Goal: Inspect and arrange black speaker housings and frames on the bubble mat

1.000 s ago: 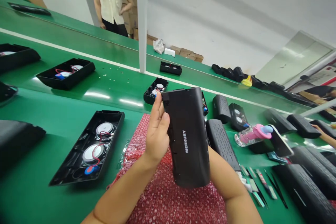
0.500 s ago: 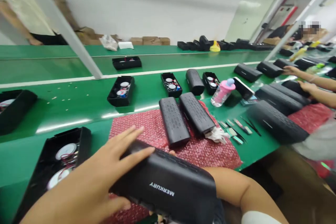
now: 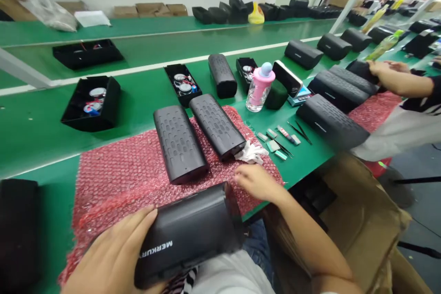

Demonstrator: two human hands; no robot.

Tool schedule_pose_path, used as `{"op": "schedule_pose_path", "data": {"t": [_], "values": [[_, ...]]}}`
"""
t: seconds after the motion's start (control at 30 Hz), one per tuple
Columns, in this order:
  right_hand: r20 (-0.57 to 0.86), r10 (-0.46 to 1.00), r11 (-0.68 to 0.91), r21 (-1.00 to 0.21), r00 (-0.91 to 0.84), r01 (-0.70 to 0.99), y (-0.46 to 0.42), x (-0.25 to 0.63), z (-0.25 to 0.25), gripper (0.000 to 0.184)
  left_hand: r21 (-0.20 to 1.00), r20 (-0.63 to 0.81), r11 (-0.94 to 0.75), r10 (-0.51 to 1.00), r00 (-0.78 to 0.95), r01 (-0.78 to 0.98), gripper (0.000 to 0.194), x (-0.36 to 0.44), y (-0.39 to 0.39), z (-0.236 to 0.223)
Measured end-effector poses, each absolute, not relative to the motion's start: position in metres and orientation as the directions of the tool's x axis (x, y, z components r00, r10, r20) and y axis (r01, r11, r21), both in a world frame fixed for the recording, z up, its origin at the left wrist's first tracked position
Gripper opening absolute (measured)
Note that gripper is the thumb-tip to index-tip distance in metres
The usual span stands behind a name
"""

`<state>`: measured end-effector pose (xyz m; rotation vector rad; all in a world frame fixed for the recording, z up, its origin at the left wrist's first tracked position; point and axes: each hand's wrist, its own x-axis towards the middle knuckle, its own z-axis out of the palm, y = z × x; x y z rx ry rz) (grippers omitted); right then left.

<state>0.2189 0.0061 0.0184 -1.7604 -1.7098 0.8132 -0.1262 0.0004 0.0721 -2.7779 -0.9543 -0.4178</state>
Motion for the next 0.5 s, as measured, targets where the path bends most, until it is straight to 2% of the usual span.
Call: {"op": "schedule_pose_path", "data": {"t": [0.07,0.13,0.2,0.27,0.4,0.5], "values": [[0.075,0.944,-0.211,-0.610,0.321,0.764,0.004,0.251,0.007,0.032,-0.100,0.287,-0.768,0.586,0.758,0.632,0.066,-0.121,0.001,0.067],[0.267,0.819,-0.381,-0.407,0.508,0.830,0.007,0.281,-0.007,0.035,-0.104,0.237,-0.755,0.613,0.753,0.647,0.064,-0.114,0.002,0.060],[0.330,0.818,-0.405,-0.253,0.472,0.878,0.014,0.302,-0.021,0.035,-0.081,0.197,-0.733,0.652,0.732,0.675,0.063,-0.107,0.002,0.055],[0.329,0.858,-0.357,-0.168,0.394,0.919,0.020,0.315,-0.032,0.035,-0.032,0.158,-0.710,0.692,0.705,0.704,0.067,-0.102,0.002,0.056],[0.361,0.879,-0.305,-0.080,0.312,0.949,0.026,0.333,-0.049,0.043,0.099,0.003,-0.686,0.724,0.689,0.721,0.090,-0.103,0.005,0.070],[0.383,0.857,-0.362,-0.029,0.345,0.932,0.030,0.348,-0.058,0.044,0.163,-0.098,-0.656,0.732,0.674,0.737,0.098,-0.110,0.007,0.076]]}}
